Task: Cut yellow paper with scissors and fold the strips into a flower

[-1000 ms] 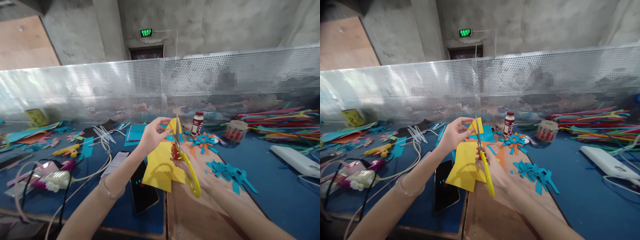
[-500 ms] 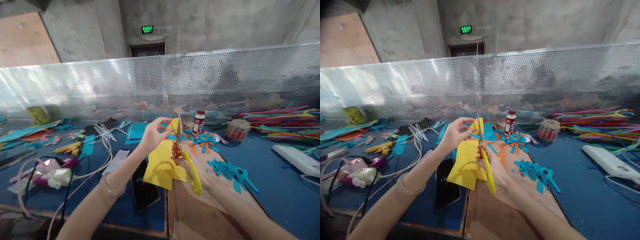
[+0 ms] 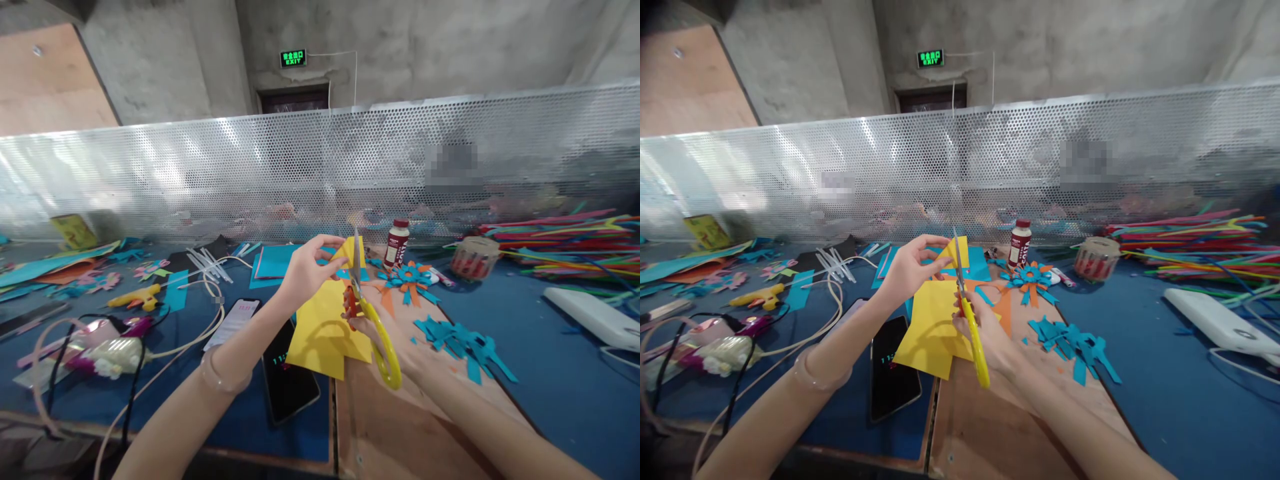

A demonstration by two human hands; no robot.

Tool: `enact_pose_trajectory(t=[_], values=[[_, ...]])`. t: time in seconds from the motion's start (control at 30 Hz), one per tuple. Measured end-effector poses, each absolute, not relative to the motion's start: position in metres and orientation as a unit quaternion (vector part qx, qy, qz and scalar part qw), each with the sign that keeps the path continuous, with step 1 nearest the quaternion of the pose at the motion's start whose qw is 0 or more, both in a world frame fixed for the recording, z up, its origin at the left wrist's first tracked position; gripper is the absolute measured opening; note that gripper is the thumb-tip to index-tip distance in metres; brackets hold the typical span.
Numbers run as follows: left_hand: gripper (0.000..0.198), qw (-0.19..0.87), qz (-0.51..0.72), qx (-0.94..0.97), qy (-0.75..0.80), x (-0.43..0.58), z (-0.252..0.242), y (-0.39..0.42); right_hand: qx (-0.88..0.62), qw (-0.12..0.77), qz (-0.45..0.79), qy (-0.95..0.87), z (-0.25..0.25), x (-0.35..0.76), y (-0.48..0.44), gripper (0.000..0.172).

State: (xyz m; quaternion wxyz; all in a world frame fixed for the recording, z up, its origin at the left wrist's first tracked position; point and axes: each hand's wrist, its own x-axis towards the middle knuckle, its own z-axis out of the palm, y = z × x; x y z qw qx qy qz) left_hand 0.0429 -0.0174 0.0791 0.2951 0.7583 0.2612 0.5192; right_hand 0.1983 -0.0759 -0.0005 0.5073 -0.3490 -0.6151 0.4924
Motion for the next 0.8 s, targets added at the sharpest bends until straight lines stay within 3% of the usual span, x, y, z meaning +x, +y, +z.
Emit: enact_pose_trajectory(t=[0.13,0.8], values=[[0.031,0.293,0.520,0.760,0.258,0.044,0.080,-0.017,-0.347,0.513,0.489,-0.614,-0.003,0.199,-0.075,0.027],[0.030,0.288,0.516,0.762,0.265,0.046,0.079,-0.017,-0.339,0.516,0.492,-0.614,-0.008,0.200,-0.072,0.015]])
